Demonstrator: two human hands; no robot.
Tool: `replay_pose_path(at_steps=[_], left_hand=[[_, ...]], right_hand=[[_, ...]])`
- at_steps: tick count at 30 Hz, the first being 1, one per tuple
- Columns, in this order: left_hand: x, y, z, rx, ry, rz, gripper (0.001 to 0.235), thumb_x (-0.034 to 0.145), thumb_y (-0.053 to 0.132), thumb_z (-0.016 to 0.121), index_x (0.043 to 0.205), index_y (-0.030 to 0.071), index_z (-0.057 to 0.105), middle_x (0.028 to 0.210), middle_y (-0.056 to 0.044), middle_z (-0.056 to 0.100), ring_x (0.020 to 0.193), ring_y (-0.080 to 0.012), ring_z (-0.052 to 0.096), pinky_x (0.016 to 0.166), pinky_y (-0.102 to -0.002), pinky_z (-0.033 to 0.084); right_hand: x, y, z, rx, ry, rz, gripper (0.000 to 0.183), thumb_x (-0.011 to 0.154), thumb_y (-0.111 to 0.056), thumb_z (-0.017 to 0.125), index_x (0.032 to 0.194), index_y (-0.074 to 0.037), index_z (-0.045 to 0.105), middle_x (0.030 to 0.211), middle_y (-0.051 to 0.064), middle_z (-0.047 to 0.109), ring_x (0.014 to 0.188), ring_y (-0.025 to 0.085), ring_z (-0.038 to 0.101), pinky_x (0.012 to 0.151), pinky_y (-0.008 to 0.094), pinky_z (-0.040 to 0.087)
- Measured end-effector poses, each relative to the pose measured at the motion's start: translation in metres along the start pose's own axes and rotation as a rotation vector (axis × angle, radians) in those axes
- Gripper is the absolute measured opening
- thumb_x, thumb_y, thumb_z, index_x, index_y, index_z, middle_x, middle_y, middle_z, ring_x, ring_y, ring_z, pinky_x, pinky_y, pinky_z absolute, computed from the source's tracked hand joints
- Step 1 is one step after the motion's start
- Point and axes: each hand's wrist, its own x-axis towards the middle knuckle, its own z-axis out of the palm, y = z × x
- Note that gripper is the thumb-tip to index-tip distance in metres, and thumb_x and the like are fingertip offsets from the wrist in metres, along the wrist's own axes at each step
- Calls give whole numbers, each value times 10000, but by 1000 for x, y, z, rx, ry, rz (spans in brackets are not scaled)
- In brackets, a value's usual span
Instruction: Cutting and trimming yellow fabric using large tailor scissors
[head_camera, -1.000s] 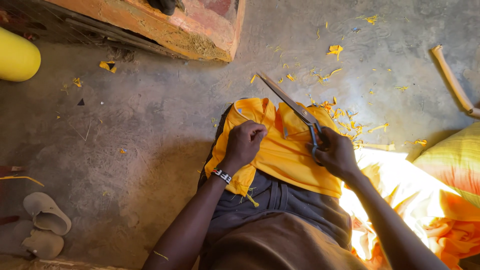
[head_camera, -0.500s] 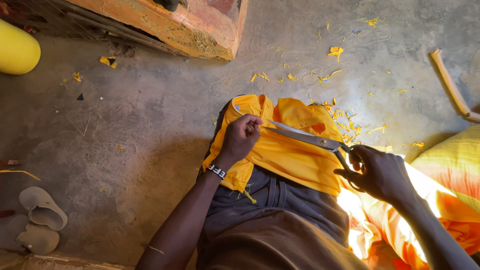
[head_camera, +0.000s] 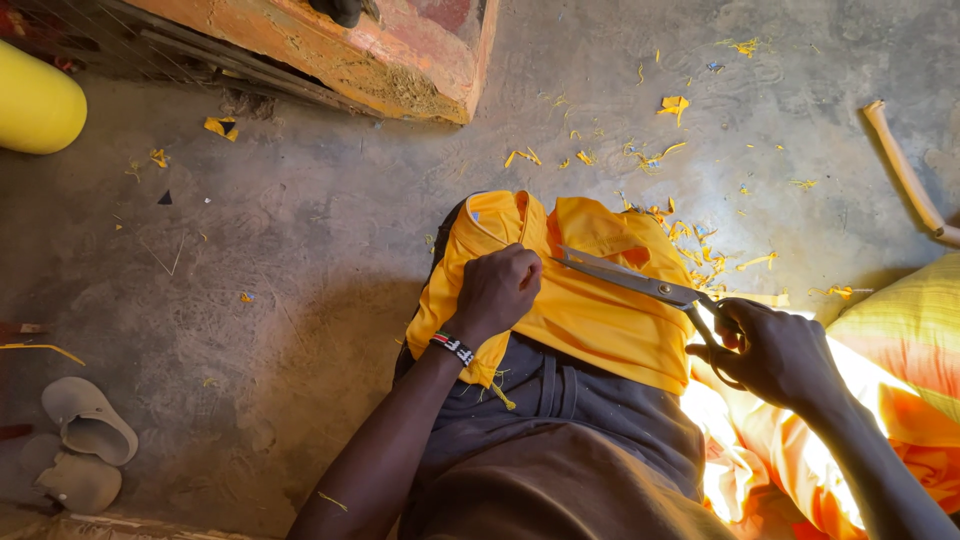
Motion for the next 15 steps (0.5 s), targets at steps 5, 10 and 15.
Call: replay_pose_path(at_steps=[5,10,15], left_hand=[[-1,-9,-3,-231,53,-64,59,864,102,662,877,47,646,783,-48,689,615,-248,602,594,-382,473],[1,-14,-3,-454,62,-249,91,887,128,674,881,43,644,675,19,573,557,-121,460,519,-295,404],[-1,-13,-3,-492,99,-195,73,905,103,663,912,35,637,783,-8,566,599,-124,475,548,-286,416]], right_hand=[[1,-4,-4,41,-18,-8,451,684,-551,832,770,-147,653,602,12,677,531,245,626,594,378,487],[3,-13,-7,31,-9,-53,448,681,-568,823,741,-161,646,594,-2,674,532,237,632,588,370,484],[12,-21,-4,-40,31,-157,453,716,-614,760,821,-184,664,663,-23,698,545,230,634,577,381,481]])
